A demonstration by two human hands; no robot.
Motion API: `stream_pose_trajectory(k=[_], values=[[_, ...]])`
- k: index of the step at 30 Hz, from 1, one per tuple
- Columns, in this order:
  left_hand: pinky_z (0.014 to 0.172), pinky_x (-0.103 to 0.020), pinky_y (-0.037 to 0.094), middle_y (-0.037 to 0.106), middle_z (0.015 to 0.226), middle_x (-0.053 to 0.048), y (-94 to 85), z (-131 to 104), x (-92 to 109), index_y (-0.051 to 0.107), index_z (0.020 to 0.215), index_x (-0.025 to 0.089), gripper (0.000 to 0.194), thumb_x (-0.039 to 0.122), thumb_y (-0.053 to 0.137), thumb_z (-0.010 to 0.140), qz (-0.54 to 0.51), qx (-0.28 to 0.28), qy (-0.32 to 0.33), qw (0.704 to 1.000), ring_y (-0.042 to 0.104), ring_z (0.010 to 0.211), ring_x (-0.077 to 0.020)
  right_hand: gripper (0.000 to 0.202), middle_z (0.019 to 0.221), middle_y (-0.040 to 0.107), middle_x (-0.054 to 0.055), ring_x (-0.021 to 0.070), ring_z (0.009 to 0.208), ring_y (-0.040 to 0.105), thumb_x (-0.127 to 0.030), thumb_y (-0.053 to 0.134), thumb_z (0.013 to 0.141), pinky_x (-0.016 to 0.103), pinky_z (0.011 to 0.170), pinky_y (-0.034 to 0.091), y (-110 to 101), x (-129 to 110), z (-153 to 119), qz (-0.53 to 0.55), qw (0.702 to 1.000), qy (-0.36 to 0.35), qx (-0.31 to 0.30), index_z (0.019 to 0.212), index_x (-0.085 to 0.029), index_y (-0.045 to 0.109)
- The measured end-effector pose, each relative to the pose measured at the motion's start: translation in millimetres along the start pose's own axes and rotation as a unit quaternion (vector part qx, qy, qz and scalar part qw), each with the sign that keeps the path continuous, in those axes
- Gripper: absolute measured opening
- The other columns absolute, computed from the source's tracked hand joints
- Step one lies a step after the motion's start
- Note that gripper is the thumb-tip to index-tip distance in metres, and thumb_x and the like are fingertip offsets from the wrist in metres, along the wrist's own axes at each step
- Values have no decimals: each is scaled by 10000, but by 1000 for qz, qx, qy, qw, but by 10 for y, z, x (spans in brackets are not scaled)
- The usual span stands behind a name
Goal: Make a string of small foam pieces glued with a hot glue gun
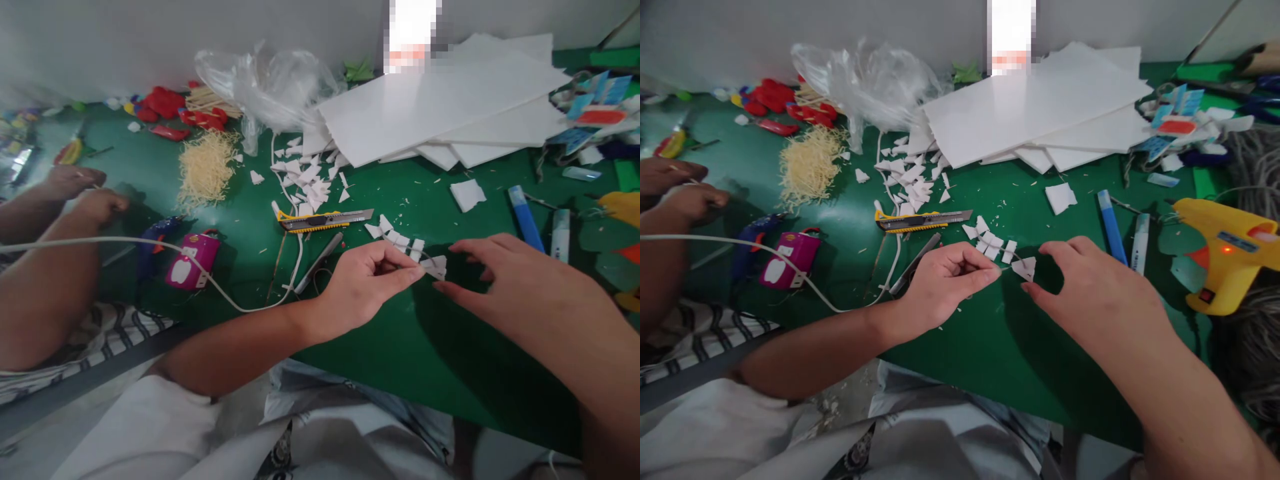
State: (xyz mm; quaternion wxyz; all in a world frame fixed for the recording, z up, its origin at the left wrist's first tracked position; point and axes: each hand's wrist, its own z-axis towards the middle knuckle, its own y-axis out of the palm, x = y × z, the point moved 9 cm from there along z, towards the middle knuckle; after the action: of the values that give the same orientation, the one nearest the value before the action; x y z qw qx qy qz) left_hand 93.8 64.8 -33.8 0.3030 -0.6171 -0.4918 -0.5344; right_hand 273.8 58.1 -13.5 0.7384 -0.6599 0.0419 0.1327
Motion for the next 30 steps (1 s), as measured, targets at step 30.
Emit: stream_pose_trajectory(k=[30], values=[[640,-223,443,647,739,26,80,30,-59,630,782,187,130,260,689,873,118,-34,45,991,550,668,-100,294,754,709,23,182,569,662,-236,559,822,286,443,454,-117,-466,27,101,987,-122,32,1064,-228,727]])
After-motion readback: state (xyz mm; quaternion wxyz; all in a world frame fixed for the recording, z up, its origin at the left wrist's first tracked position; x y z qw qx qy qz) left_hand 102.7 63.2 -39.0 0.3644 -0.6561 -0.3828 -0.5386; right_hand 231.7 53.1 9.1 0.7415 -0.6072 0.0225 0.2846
